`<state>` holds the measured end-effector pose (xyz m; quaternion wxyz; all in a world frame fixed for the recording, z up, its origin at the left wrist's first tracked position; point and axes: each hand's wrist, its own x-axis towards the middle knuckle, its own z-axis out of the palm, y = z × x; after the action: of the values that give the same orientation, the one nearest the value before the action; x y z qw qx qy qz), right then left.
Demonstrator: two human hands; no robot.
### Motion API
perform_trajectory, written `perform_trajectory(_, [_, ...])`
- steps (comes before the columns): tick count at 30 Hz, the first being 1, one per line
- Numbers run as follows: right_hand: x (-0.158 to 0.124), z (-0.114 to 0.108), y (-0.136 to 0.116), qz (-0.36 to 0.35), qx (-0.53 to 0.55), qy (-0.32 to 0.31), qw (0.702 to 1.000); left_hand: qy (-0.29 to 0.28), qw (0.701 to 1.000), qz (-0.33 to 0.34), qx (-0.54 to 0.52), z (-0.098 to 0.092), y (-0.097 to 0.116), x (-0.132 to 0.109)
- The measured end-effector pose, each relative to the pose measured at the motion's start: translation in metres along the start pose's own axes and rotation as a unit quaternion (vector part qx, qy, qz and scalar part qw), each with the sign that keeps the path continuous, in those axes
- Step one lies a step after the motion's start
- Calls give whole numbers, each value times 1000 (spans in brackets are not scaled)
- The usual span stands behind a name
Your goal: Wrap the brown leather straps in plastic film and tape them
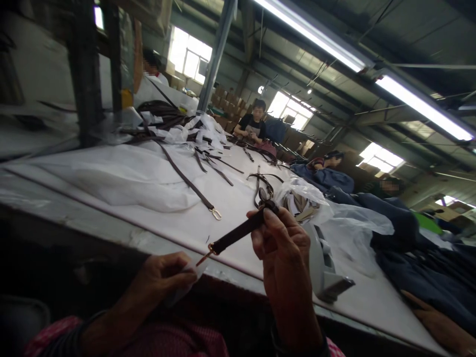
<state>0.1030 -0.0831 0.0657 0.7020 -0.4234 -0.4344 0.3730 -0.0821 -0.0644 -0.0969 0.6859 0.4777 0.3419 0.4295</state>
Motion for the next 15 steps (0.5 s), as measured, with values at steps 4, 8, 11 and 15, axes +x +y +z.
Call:
perform_trajectory(4, [6,6,-4,-15,-4,0,1000,23,1000,-3,21,-3,5,-1])
perform_trajectory(8, [10,11,-5,-17,-7,4,1000,43,998,10,40,-3,10,-3])
perform_trajectory(11, [10,14,-3,-17,-6,8,1000,65,995,42,67,-3,9,-3])
perform_trajectory(15, [8,16,-3,-18,-7,16,1000,90,986,88,109,-3,7,-1])
